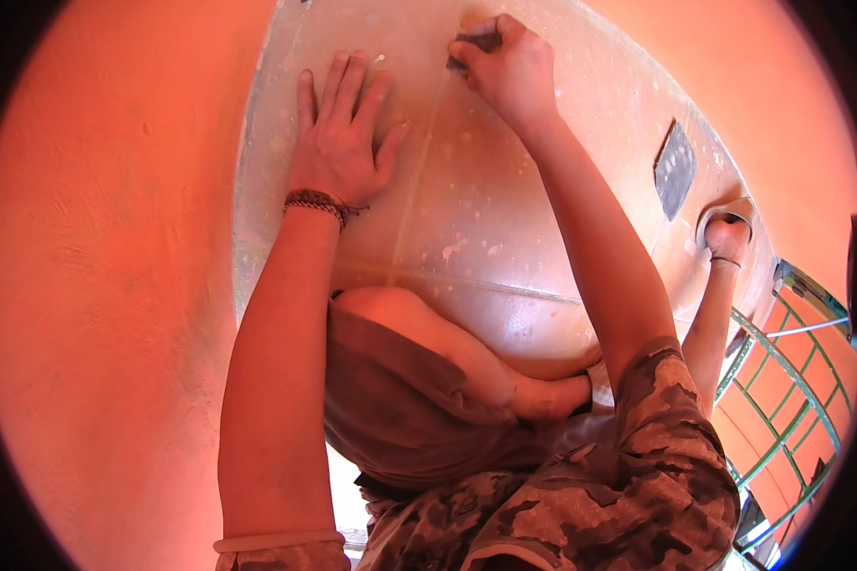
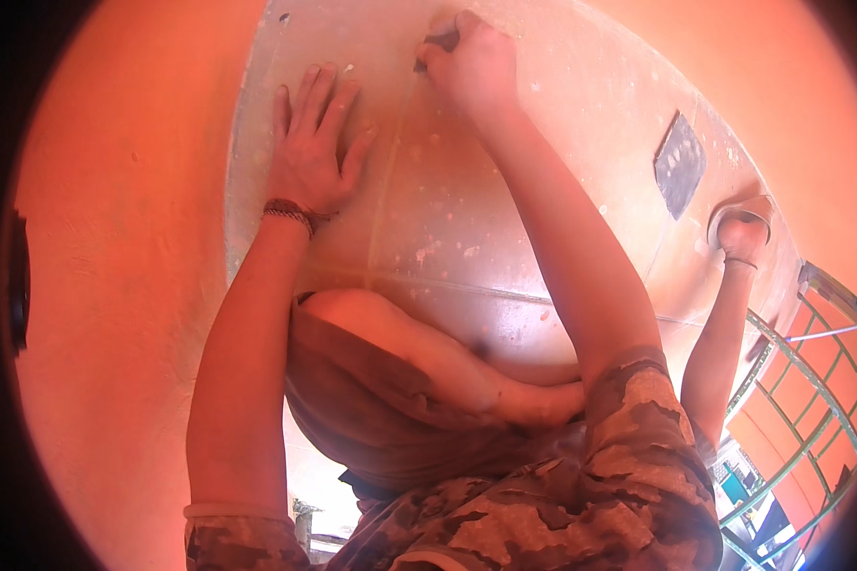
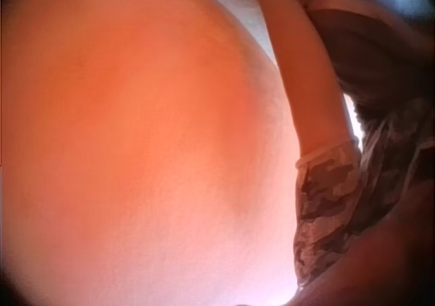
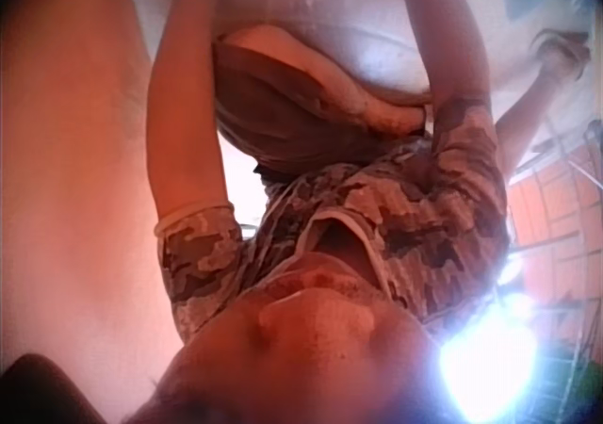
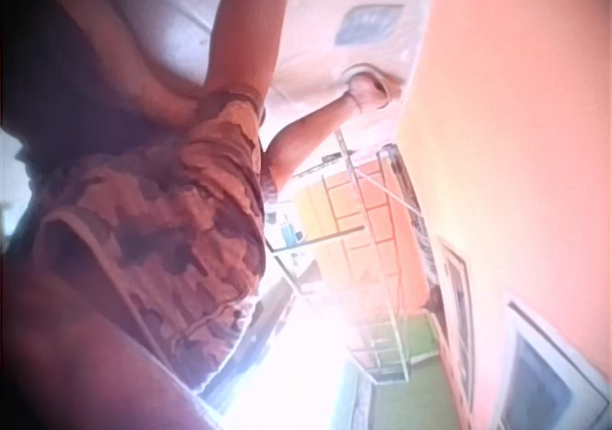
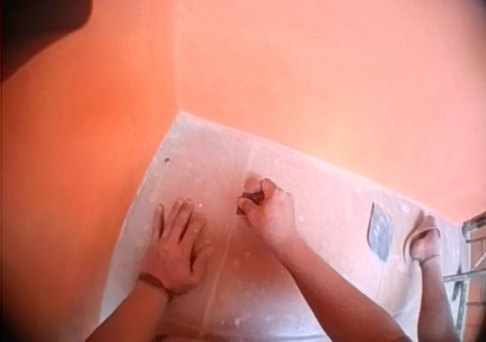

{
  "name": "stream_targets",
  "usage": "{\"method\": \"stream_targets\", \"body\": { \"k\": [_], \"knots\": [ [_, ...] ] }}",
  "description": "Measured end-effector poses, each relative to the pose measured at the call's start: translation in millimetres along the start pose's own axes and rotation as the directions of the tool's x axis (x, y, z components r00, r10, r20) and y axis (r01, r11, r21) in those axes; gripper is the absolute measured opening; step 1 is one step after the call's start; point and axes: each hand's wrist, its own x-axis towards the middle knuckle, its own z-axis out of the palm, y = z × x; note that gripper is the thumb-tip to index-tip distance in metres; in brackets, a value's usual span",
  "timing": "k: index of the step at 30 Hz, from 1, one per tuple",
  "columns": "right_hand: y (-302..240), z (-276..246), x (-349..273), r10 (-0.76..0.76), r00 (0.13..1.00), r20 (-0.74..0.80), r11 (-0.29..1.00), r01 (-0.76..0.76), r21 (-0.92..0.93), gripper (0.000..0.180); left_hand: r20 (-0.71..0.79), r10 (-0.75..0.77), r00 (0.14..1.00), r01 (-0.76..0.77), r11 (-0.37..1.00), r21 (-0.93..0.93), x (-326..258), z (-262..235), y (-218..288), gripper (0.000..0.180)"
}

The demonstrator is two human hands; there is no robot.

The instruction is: The person sits on a tiled floor and uses a sanding block to sand the surface. They move the block in circular and back-and-forth motions across the tiles, occasionally pausing to inspect the surface or adjust the sandpaper.

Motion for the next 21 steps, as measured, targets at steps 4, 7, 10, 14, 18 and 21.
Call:
{"method": "stream_targets", "body": {
  "k": [4, 7, 10, 14, 18, 21],
  "knots": [
    [1, -1, -10, 0.044, 0.998, 0.04, 0.995, -0.04, -0.092, 0.019, 0.001, -0.005, 1.0, 0.005, 1.0, 0.007, 0, -1, -2, 0.051],
    [-7, -1, 8, 0.105, 0.994, -0.006, 0.993, -0.105, -0.059, 0.016, -0.003, 0.009, 1.0, -0.009, 1.0, -0.007, 0, 1, -1, 0.052],
    [7, 1, -21, -0.047, 0.998, 0.03, 0.997, 0.048, -0.059, 0.023, 0.002, 0.002, 1.0, -0.002, 1.0, 0.02, 1, 1, 0, 0.051],
    [0, 3, -2, 0.012, 1.0, -0.016, 1.0, -0.012, -0.017, 0.023, -0.007, 0.01, 1.0, -0.01, 1.0, -0.019, -1, 0, -4, 0.052],
    [-1, 2, -14, 0.033, 0.998, 0.051, 0.999, -0.031, -0.042, 0.022, -0.003, 0.004, 1.0, -0.004, 1.0, 0.009, 1, 0, -4, 0.052],
    [-12, -3, -5, 0.112, 0.993, 0.042, 0.994, -0.112, -0.018, 0.018, -0.007, 0.004, 1.0, -0.004, 1.0, -0.012, 1, 1, -1, 0.052]
  ]
}}
